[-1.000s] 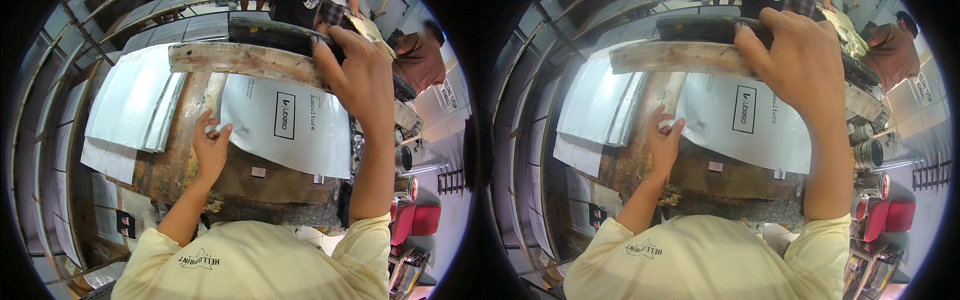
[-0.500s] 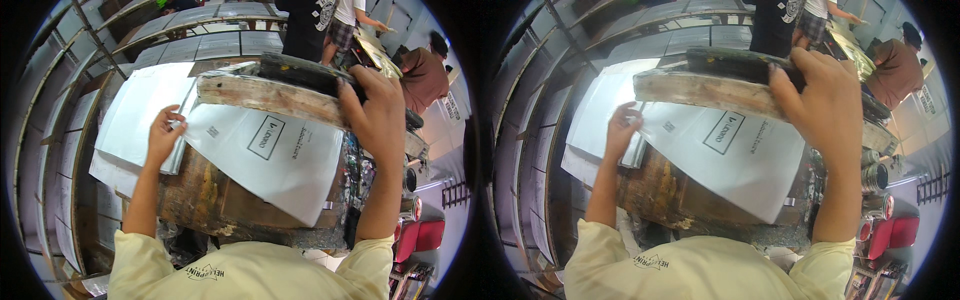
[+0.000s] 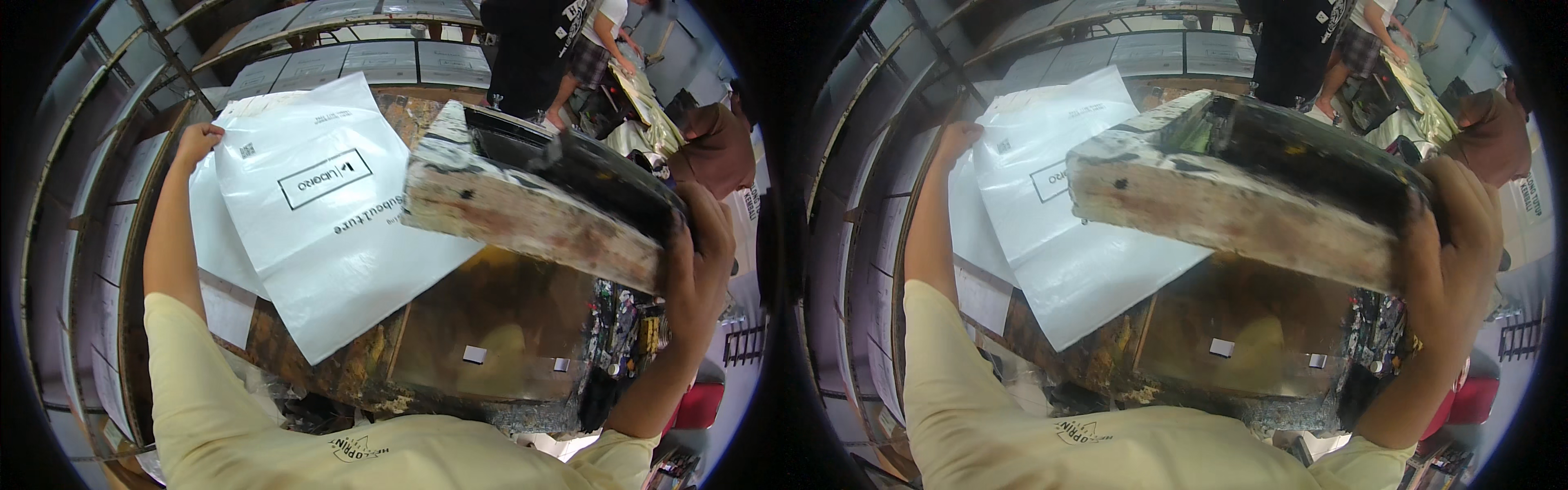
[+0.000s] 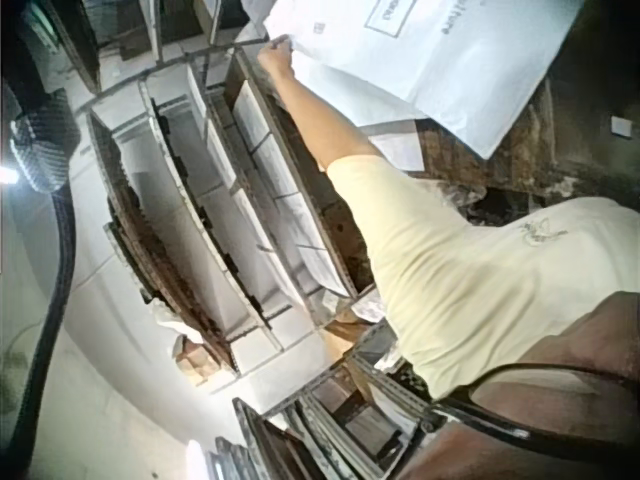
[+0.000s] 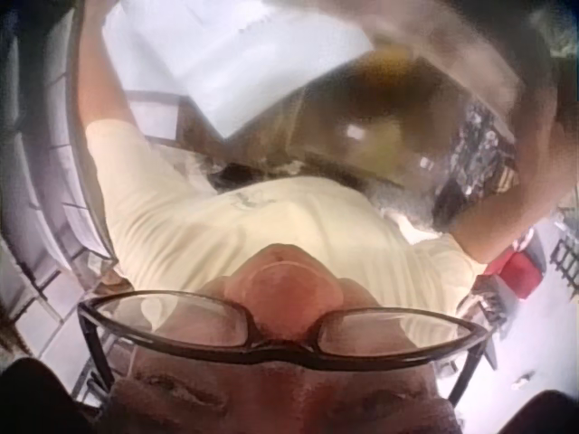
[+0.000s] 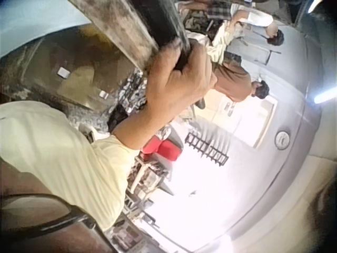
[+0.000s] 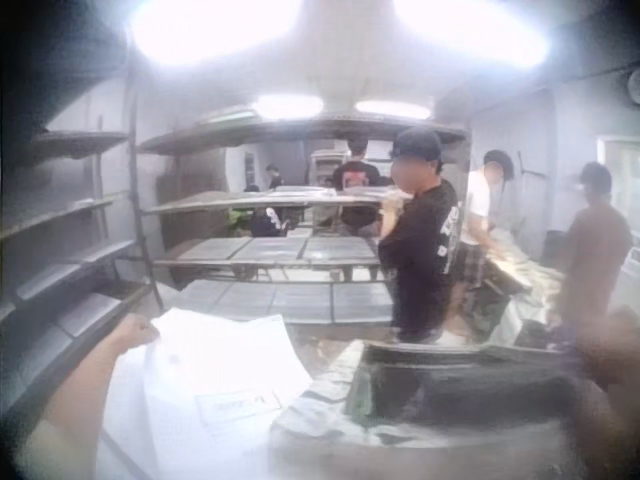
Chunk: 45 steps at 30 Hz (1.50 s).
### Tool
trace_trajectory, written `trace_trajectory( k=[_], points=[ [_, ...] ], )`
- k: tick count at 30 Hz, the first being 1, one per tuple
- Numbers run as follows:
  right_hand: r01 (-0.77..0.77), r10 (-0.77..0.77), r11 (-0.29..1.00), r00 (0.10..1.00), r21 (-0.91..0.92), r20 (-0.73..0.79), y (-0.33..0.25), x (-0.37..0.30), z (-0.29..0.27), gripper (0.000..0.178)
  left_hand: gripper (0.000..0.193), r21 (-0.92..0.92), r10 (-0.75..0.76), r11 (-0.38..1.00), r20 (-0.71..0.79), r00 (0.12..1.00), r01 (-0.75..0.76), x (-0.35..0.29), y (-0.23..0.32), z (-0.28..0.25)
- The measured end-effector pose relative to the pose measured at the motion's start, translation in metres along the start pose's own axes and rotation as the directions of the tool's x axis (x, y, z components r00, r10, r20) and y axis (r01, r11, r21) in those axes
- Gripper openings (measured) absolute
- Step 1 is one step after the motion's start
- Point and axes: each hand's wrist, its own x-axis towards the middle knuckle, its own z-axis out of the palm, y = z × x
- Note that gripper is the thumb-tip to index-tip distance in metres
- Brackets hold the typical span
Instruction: The person performs manual screen printing on white bags by applying ink through a screen with a squeegee and stacking the finished bags.
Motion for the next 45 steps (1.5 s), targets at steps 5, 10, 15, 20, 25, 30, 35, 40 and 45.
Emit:
trace_trajectory(
  k=[5,10,15,20,25,30,35,40,45],
  points=[
    [0.018,-0.017,1.000,0.998,-0.007,0.066,0.009,-0.001,-0.004,0.053,0.033,0.219,0.017,0.975,-0.173,0.985,0.021,0.053,-0.036,0.017],
    [0.019,-0.022,1.000,0.993,0.023,0.120,0.018,-0.007,-0.003,0.057,0.057,0.696,0.202,0.666,-0.517,0.832,0.270,0.035,-0.016,0.082],
    [0.026,-0.026,1.000,0.993,0.001,0.114,0.021,-0.012,-0.003,0.055,0.058,0.370,0.286,0.921,-0.439,0.852,-0.118,-0.047,0.043,0.069],
    [0.077,-0.072,0.995,0.993,-0.057,0.093,0.023,-0.015,-0.001,0.050,0.038,-0.164,0.162,0.959,-0.353,0.921,-0.231,-0.210,0.074,0.023],
    [0.098,-0.098,0.988,0.995,-0.118,0.011,0.016,-0.018,0.007,0.040,0.037,-0.397,-0.202,0.918,-0.430,0.880,0.016,-0.334,0.080,0.023],
    [0.065,-0.064,0.996,0.998,-0.060,0.010,-0.005,-0.016,0.006,0.037,0.033,-0.450,-0.201,0.891,-0.506,0.839,-0.058,-0.365,0.099,0.042],
    [0.141,-0.141,0.990,0.985,-0.006,-0.097,-0.017,-0.018,0.004,0.034,0.039,-0.308,-0.067,0.948,-0.446,0.893,-0.083,-0.342,0.123,0.047],
    [0.166,-0.163,0.986,0.979,0.011,-0.122,-0.012,-0.020,0.007,0.034,0.038,-0.199,0.000,0.979,-0.186,0.983,-0.038,-0.298,0.136,0.063],
    [0.180,-0.176,0.984,0.971,0.007,-0.160,-0.007,-0.012,0.006,0.037,0.043,0.163,0.172,0.972,-0.006,0.985,-0.169,-0.261,0.134,0.107]
  ],
)
